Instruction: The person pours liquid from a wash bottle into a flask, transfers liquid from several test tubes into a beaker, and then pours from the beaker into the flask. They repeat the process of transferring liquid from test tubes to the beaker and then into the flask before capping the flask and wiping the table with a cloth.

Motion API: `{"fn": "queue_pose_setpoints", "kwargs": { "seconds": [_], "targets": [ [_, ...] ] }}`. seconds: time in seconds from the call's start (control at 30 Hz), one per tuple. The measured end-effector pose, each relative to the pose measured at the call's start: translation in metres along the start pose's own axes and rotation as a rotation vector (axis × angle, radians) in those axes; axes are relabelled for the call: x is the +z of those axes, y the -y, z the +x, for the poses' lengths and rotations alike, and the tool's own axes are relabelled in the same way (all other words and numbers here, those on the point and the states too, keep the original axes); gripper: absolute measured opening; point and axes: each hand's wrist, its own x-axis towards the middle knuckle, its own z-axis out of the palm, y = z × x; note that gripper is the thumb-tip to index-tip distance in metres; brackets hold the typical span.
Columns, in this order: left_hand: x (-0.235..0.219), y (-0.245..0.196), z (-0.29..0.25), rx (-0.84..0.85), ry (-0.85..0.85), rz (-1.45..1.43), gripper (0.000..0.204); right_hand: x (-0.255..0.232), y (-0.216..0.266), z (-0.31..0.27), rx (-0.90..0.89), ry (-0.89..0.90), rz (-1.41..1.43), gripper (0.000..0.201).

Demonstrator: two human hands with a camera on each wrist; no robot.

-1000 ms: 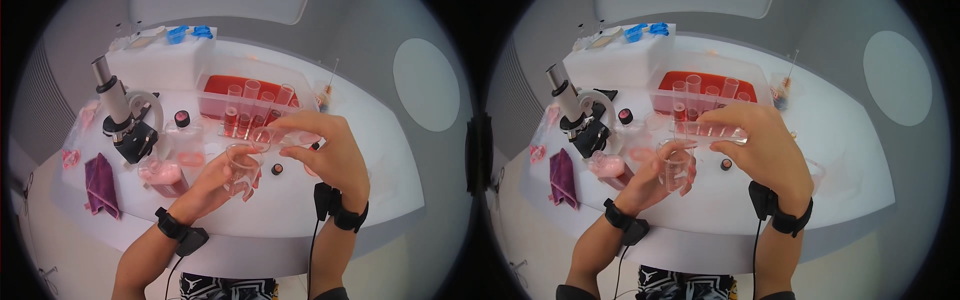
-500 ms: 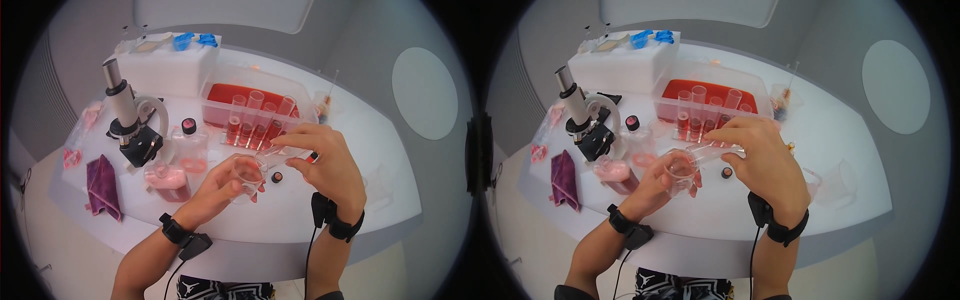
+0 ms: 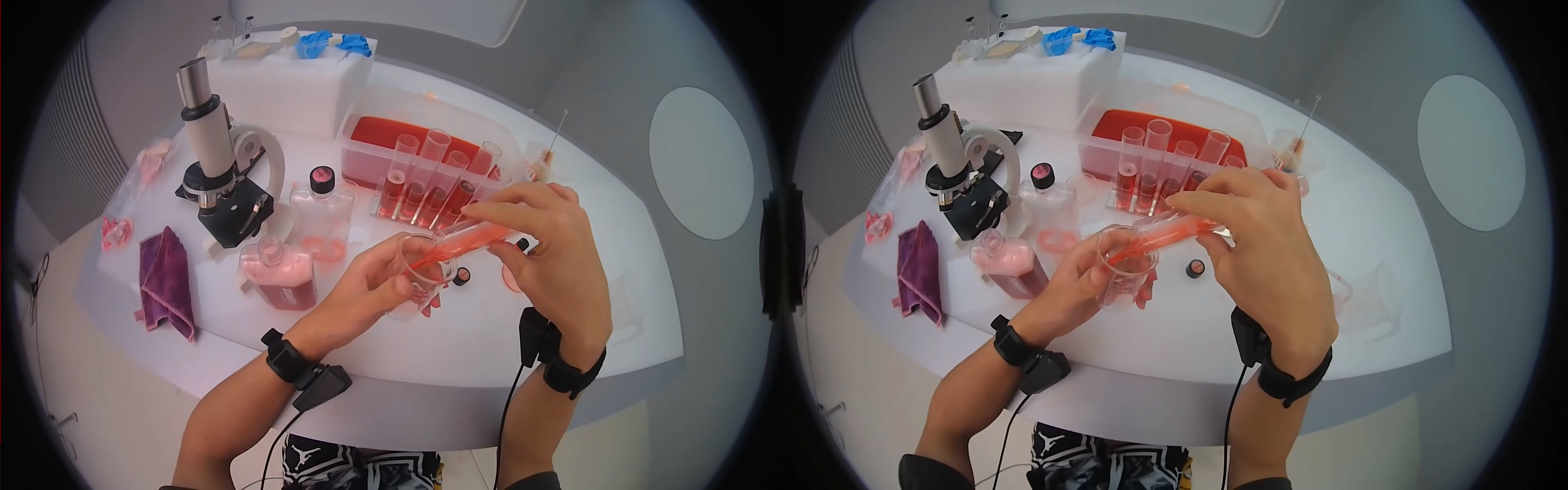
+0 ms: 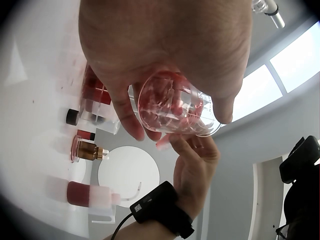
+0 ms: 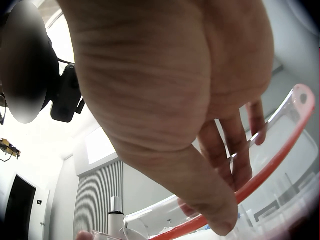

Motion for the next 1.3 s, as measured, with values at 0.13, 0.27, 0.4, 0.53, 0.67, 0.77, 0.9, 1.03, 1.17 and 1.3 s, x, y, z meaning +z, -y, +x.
{"fn": "queue_pose_setpoints", "kwargs": {
  "seconds": [0.13, 0.27, 0.4, 0.53, 0.67, 0.77, 0.9, 1.03, 1.17, 1.3],
  "targets": [
    [0.000, 0.000, -0.001, -0.010, -0.014, -0.003, 0.087, 0.000, 0.002, -0.001, -0.015, -0.020, -0.035, 0.042],
    [-0.001, 0.000, -0.002, 0.003, 0.009, -0.034, 0.079, -0.002, 0.005, 0.000, -0.033, -0.033, -0.094, 0.043],
    [-0.003, 0.003, -0.001, 0.019, 0.016, -0.066, 0.074, -0.002, 0.010, 0.000, -0.065, -0.069, -0.157, 0.042],
    [-0.005, 0.005, 0.000, 0.023, 0.029, -0.081, 0.074, -0.002, 0.018, 0.002, -0.076, -0.075, -0.178, 0.041],
    [-0.003, 0.001, 0.000, -0.002, 0.006, -0.061, 0.082, 0.002, 0.023, 0.005, -0.137, -0.110, -0.253, 0.038],
    [-0.002, 0.000, 0.001, -0.012, -0.008, -0.039, 0.090, 0.004, 0.025, 0.006, -0.154, -0.111, -0.254, 0.035],
    [-0.001, -0.002, 0.001, 0.022, -0.021, -0.018, 0.092, 0.004, 0.025, 0.006, -0.151, -0.077, -0.237, 0.035],
    [-0.003, -0.001, 0.001, 0.033, -0.027, -0.001, 0.093, 0.003, 0.021, 0.006, -0.153, -0.080, -0.214, 0.035],
    [-0.007, 0.001, 0.002, 0.020, -0.017, 0.007, 0.090, -0.004, 0.003, 0.002, -0.003, -0.048, 0.033, 0.035],
    [-0.007, 0.001, 0.002, 0.006, -0.057, 0.020, 0.086, -0.017, -0.022, -0.003, 0.232, -0.100, 0.154, 0.035]
  ]
}}
